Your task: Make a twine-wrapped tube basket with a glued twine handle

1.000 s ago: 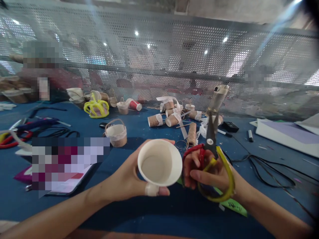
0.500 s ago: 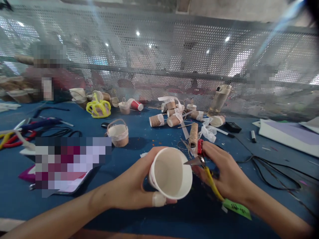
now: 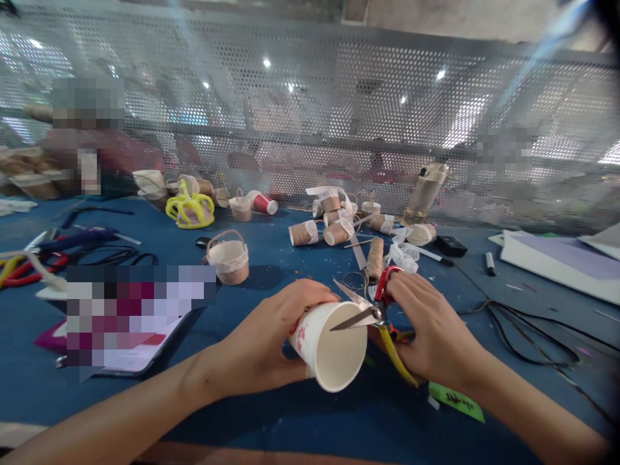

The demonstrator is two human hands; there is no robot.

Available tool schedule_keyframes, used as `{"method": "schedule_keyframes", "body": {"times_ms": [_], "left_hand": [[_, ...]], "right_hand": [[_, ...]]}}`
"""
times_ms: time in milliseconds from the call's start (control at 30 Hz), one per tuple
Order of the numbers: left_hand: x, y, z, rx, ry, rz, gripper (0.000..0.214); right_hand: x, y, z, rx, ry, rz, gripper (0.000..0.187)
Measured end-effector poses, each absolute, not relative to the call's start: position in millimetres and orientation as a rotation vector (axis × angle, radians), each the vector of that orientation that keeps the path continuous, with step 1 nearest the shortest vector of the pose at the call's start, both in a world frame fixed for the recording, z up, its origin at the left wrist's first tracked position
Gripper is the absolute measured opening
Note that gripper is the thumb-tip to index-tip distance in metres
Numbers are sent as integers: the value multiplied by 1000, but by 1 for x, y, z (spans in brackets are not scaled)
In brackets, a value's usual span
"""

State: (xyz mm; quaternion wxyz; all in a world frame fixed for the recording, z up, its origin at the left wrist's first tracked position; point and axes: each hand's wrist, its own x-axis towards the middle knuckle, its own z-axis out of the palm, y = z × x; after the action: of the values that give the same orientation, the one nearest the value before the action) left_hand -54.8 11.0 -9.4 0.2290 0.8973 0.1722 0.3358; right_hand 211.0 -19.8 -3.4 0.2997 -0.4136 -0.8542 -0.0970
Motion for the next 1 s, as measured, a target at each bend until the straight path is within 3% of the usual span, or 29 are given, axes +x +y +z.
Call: {"method": "schedule_keyframes", "body": {"times_ms": [400, 533, 700, 1000], "left_hand": [[-51, 3, -17, 2730, 508, 972, 65], [-48, 0, -19, 2870, 536, 1080, 48], [-48, -4, -17, 2990, 411, 1182, 25], [-53, -14, -11, 3247, 400, 1228, 24]], "right_hand": [[204, -25, -4, -1175, -2308, -375, 24], [207, -25, -6, -1130, -2355, -427, 17], [206, -25, -5, -1041, -2331, -572, 25], [207, -24, -5, -937, -2320, -667, 26]]}}
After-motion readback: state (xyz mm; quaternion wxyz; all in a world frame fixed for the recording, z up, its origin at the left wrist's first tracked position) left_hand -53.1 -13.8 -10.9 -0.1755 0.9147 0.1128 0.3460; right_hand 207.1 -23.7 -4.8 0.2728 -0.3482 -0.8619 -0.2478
